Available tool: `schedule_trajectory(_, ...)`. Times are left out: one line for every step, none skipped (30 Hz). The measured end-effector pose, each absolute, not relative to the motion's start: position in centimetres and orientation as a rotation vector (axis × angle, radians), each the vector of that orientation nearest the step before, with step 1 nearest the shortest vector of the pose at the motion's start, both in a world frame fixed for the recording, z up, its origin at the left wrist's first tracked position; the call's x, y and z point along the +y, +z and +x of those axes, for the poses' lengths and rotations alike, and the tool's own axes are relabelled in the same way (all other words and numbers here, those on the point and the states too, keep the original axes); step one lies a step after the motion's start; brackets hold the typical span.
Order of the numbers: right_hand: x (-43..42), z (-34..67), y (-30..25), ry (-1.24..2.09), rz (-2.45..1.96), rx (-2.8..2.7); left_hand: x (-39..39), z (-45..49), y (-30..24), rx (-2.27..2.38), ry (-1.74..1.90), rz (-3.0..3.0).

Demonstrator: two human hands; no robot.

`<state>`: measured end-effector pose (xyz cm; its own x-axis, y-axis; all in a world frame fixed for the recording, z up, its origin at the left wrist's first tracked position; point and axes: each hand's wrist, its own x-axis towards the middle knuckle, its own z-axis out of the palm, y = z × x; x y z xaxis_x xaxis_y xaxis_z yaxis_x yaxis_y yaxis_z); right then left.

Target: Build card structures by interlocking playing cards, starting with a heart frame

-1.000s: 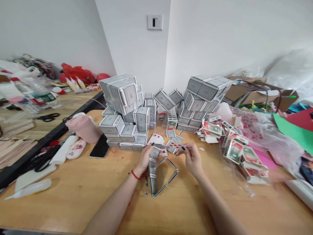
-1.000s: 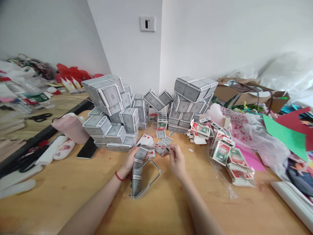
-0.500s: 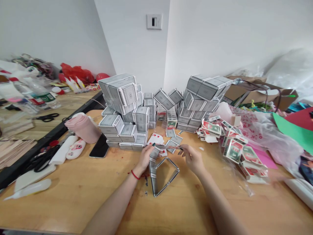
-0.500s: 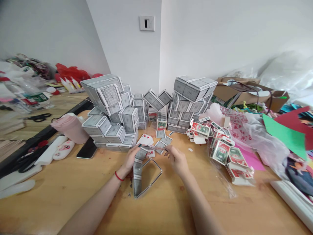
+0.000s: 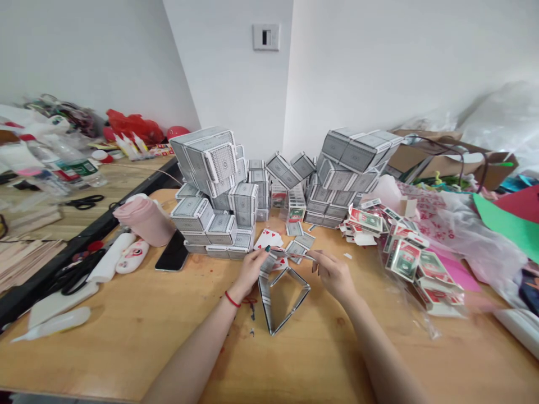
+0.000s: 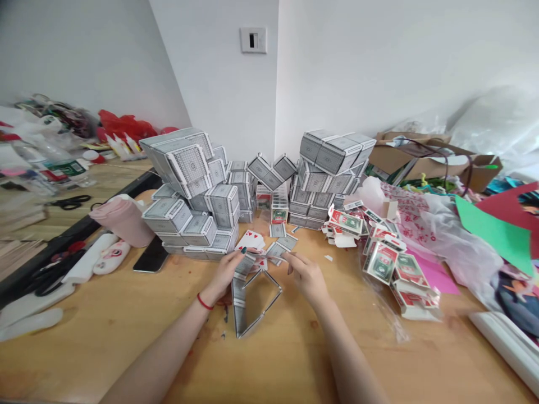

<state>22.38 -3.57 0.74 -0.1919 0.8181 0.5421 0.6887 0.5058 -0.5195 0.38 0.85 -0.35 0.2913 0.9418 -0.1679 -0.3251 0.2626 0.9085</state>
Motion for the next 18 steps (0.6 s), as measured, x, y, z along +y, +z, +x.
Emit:
schedule_trajectory(-3.59,22.41,0.85,0.207,-1.240,-1.954,0.84,0.41,-0.34,0.865,1.021,0.901)
schedule_trajectory(-3.61,22.45,0.95,0.210,-1.246,-1.966,0.83,0.44,-0.32,0.877,1.026,0.904)
schedule_trajectory(-3.62,22.49,1.04,0.210,-1.257,-1.975,0.81,0.46,-0.29,0.887,1.029,0.905)
schedule_trajectory(-3.62,22.53,1.11,0.207,-1.269,-1.980,0.80,0.47,-0.28,0.897,1.029,0.906)
schedule_trajectory(-3.63,22.57,1.16,0.202,-1.281,-1.985,0.79,0.48,-0.27,0.905,1.029,0.906)
schedule_trajectory(-3.62,22.60,1.19,0.194,-1.292,-1.991,0.77,0.48,-0.27,0.914,1.030,0.911)
schedule_trajectory(-3.62,22.63,1.19,0.187,-1.302,-1.999,0.76,0.49,-0.28,0.927,1.037,0.920)
schedule_trajectory(-3.63,22.65,1.19,0.179,-1.312,-2.010,0.74,0.50,-0.28,0.943,1.046,0.936)
schedule_trajectory(-3.63,22.66,1.19,0.172,-1.322,-2.021,0.72,0.51,-0.26,0.962,1.058,0.955)
schedule_trajectory(-3.65,22.65,1.20,0.164,-1.333,-2.033,0.70,0.53,-0.23,0.980,1.068,0.974)
schedule_trajectory(-3.67,22.62,1.22,0.156,-1.345,-2.044,0.67,0.57,-0.18,0.994,1.074,0.990)
schedule_trajectory(-3.69,22.58,1.26,0.147,-1.357,-2.053,0.64,0.61,-0.10,1.003,1.078,1.002)
schedule_trajectory(-3.72,22.53,1.31,0.140,-1.369,-2.060,0.61,0.65,-0.02,1.008,1.081,1.017)
schedule_trajectory(-3.74,22.48,1.35,0.134,-1.378,-2.061,0.57,0.69,0.07,1.011,1.087,1.039)
schedule_trajectory(-3.76,22.42,1.38,0.133,-1.385,-2.059,0.55,0.72,0.14,1.013,1.091,1.064)
schedule_trajectory(-3.76,22.35,1.38,0.136,-1.389,-2.052,0.54,0.74,0.19,1.015,1.094,1.088)
schedule_trajectory(-3.74,22.29,1.34,0.143,-1.389,-2.041,0.54,0.75,0.20,1.016,1.093,1.110)
schedule_trajectory(-3.71,22.22,1.25,0.149,-1.388,-2.027,0.56,0.74,0.16,1.018,1.087,1.127)
